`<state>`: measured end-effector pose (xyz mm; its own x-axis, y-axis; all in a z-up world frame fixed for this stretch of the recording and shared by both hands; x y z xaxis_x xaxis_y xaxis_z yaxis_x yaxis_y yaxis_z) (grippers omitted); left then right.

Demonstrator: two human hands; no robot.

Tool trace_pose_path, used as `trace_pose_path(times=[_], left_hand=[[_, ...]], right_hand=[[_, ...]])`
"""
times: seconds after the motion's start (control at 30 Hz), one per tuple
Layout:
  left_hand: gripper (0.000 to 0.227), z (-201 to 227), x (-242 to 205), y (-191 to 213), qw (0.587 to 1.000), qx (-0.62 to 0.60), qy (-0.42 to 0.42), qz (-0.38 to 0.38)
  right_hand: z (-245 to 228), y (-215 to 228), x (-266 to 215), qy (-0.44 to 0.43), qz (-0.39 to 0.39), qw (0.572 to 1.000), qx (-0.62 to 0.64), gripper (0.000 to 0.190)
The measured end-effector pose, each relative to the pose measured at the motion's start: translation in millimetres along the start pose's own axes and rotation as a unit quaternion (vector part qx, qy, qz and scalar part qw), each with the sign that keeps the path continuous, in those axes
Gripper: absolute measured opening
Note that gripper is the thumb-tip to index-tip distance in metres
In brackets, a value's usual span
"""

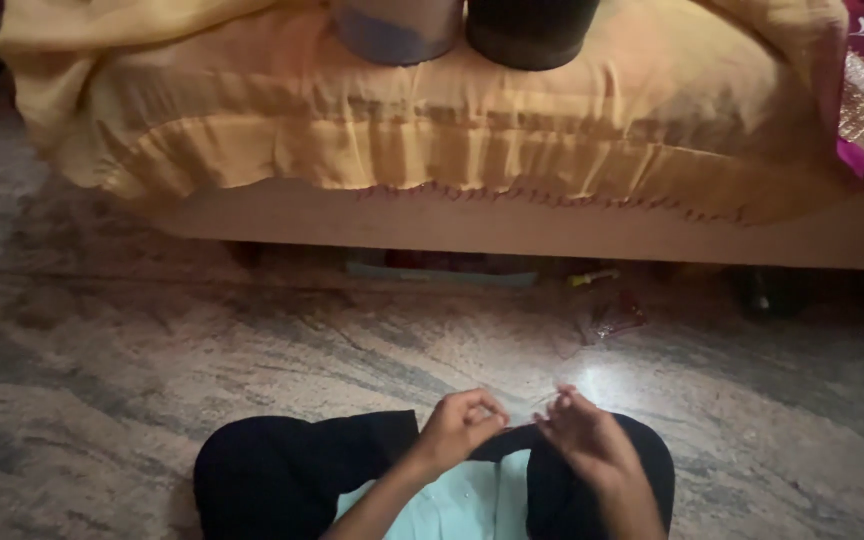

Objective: Repairing a loose thread or decorative element on a piece of fabric.

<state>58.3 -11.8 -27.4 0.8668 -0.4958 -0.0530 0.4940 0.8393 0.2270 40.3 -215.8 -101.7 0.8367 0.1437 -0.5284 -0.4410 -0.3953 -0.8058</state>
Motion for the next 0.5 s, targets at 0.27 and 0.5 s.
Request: trace_pose_path(times=[0.27, 0.5], left_hand=[[0.01, -46, -23, 17, 0.968, -0.171, 0.184, 0.018], [0.012, -67, -31, 25, 0.968, -0.182, 0.165, 0.046]], right_hand=[[-90, 30, -19, 0.171, 0.129, 0.977, -0.014, 0.021], [-121, -17, -40, 0.266, 0.086, 0.955, -0.093, 0.028]])
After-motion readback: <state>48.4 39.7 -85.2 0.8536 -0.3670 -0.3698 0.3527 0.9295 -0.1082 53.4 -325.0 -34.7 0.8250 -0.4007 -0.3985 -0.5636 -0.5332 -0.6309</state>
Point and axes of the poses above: each hand's wrist, its own x-axis towards the middle knuckle, its own y-axis out of the back of the hand, z = x × y, the point moved 8 cm from there along x, towards the middle knuckle, and after that the axes turned 13 degrees about x, right-handed, at the moved point
